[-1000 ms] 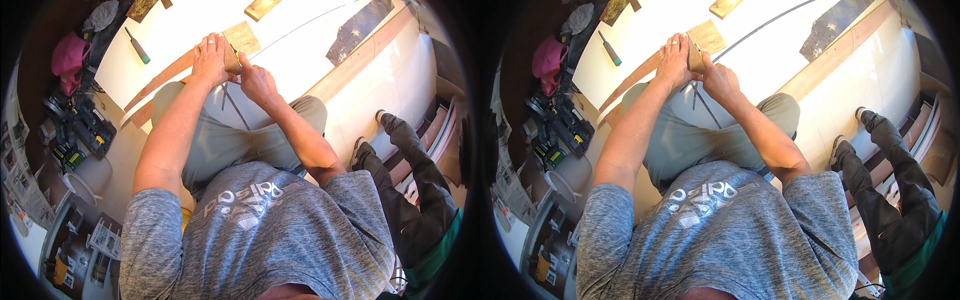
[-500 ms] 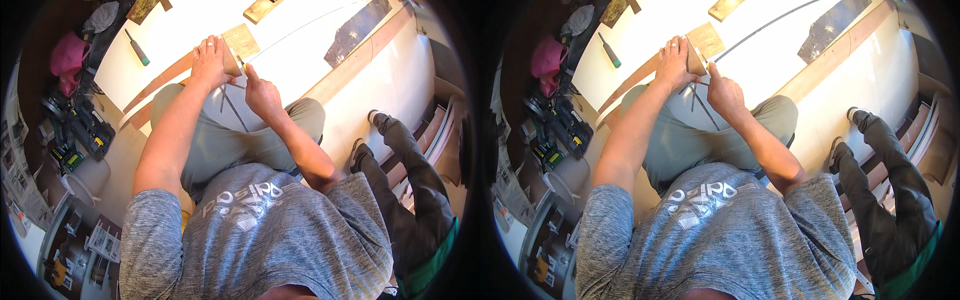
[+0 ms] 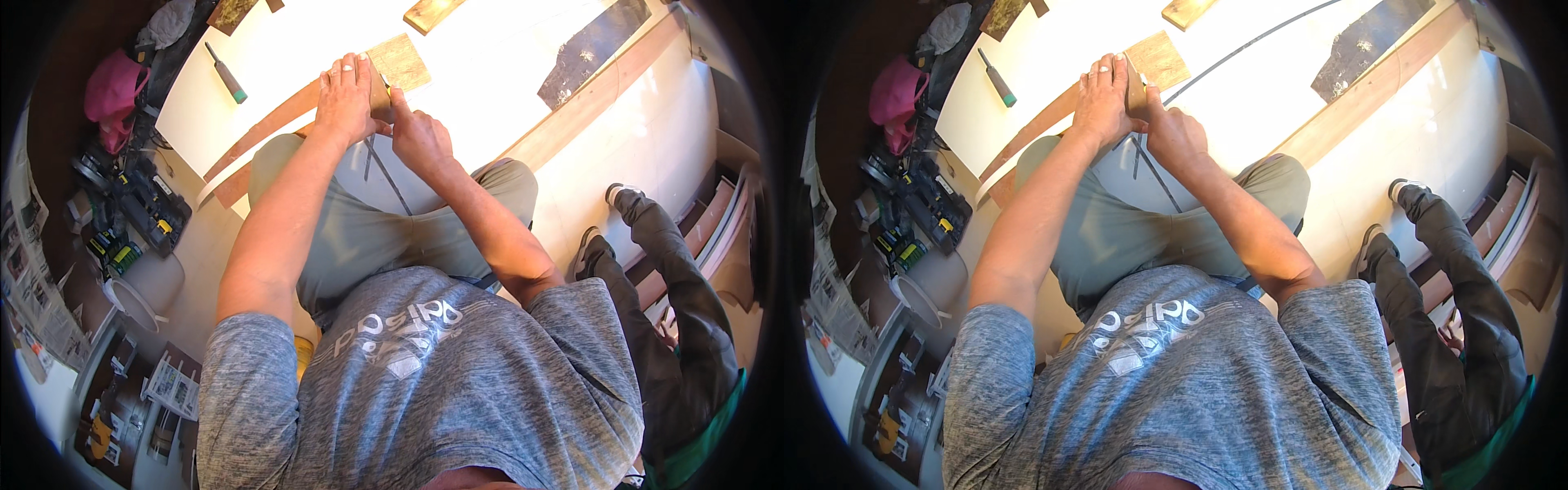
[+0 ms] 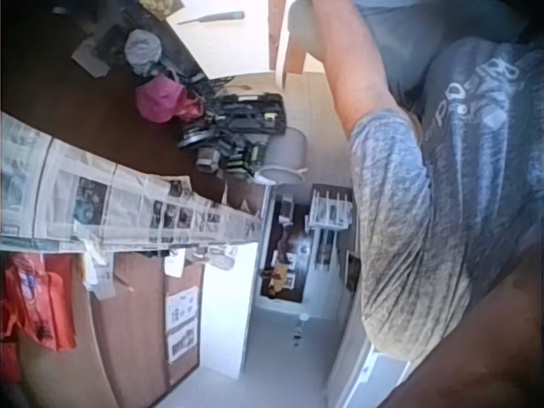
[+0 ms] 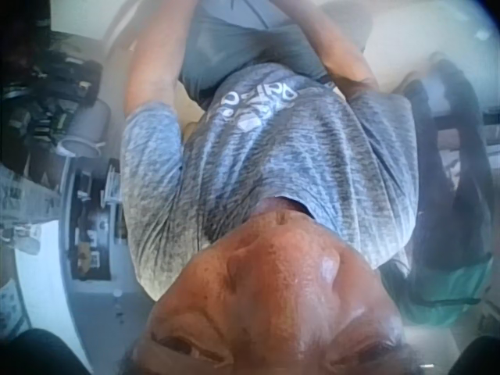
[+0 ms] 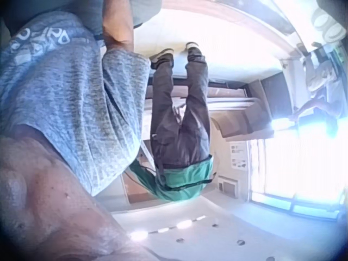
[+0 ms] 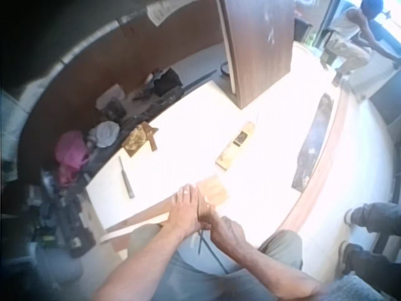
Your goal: The person sits on the floor and uses a utility knife to cut small rectangular pieces from a long wooden strip. They repeatedly measure the strip with a pencil and cut off sections, placing the cut pieces aside. The person also retrieves a long white strip from a shelf and returns to cutting the wooden strip.
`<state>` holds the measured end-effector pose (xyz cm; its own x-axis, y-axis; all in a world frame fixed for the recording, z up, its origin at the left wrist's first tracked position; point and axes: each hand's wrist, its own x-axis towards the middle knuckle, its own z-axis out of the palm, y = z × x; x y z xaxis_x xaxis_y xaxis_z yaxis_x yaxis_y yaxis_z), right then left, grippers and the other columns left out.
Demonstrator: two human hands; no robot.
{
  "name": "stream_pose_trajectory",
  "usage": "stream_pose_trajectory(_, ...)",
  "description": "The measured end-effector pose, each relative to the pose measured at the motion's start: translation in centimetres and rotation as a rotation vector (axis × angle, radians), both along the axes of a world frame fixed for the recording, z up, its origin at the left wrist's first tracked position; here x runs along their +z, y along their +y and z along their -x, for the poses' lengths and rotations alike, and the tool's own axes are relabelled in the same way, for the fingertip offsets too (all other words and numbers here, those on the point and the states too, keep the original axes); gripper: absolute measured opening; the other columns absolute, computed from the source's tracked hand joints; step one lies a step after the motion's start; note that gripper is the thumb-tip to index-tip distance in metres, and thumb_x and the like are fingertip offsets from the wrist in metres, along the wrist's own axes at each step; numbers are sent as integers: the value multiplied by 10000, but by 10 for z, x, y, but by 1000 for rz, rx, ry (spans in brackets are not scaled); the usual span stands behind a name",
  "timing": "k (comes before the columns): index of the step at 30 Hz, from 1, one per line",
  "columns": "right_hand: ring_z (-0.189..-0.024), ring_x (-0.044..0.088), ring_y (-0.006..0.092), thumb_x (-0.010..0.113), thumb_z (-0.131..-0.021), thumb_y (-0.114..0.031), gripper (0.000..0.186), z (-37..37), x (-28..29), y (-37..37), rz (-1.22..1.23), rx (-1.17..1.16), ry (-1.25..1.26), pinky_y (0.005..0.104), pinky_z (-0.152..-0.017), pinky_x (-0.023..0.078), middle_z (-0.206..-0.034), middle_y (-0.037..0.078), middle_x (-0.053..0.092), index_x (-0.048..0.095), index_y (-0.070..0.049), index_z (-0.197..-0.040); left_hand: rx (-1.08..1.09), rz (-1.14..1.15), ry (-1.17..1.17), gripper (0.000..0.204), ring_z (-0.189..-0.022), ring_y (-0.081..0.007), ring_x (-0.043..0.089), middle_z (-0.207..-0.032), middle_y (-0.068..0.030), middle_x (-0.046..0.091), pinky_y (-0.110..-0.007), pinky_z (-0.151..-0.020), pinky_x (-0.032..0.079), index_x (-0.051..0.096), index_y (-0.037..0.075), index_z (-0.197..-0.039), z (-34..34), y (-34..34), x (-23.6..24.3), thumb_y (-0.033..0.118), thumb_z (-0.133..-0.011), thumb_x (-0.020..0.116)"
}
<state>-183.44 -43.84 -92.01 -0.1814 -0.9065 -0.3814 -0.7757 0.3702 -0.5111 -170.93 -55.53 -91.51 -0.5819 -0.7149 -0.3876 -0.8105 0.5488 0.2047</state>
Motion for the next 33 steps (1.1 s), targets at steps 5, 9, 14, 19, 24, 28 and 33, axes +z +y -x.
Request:
stream_pose_trajectory(5,-722,721,470,533,-982,-119,606,-8,7,26,-60,-34,-21,584,-691,569,-783,263,715,435,-115,-1580,2,10,34,1398,-1557,-407,279,-1654,-228,302,-588,-1290,252,258,-28,-1641,-2,-1,-3,488,-579,1007)
stream_pose_trajectory(9,-699,714,464,533,-996,-132,585,-5,14,42,-50,-45,25,584,-686,567,-771,263,715,451,-114,-1575,-10,3,18,1378,-1543,-405,298,-1642,-226,315,-591,-1284,252,278,-23,-1633,-2,-2,-2,497,-580,999)
stream_pose_trajectory(14,-723,713,478,549,-1010,-165,582,11,13,16,48,-42,21,594,-703,567,-765,267,712,436,-129,-1580,-1,-10,-14,1414,-1573,-403,257,-1665,-226,303,-583,-1287,235,247,-16,-1650,-1,1,5,497,-573,1006)
stream_pose_trajectory(19,-793,741,459,597,-983,-176,671,10,5,-7,-58,19,30,567,-745,588,-813,265,722,382,-152,-1618,30,-53,1,1446,-1588,-404,237,-1694,-229,272,-565,-1306,208,192,4,-1671,0,-1,11,478,-579,1012)
stream_pose_trajectory(24,-780,745,438,599,-981,-171,718,7,-7,-5,-55,53,25,554,-742,594,-849,257,728,334,-150,-1647,28,-73,14,1485,-1591,-401,213,-1691,-237,235,-581,-1304,214,179,-23,-1663,-3,-2,7,518,-553,1005)
stream_pose_trajectory(28,-735,725,459,577,-994,-146,664,0,-9,12,-12,29,33,583,-707,578,-801,265,713,359,-142,-1621,28,-69,21,1490,-1595,-400,209,-1689,-240,240,-586,-1306,203,167,-19,-1667,-3,-2,5,510,-553,1004)
stream_pose_trajectory(33,-745,730,461,556,-985,-137,678,-5,3,33,-64,22,60,590,-695,580,-802,267,711,350,-128,-1631,9,-20,28,1479,-1591,-400,224,-1681,-247,263,-588,-1304,203,170,-22,-1667,-3,1,8,512,-562,994)
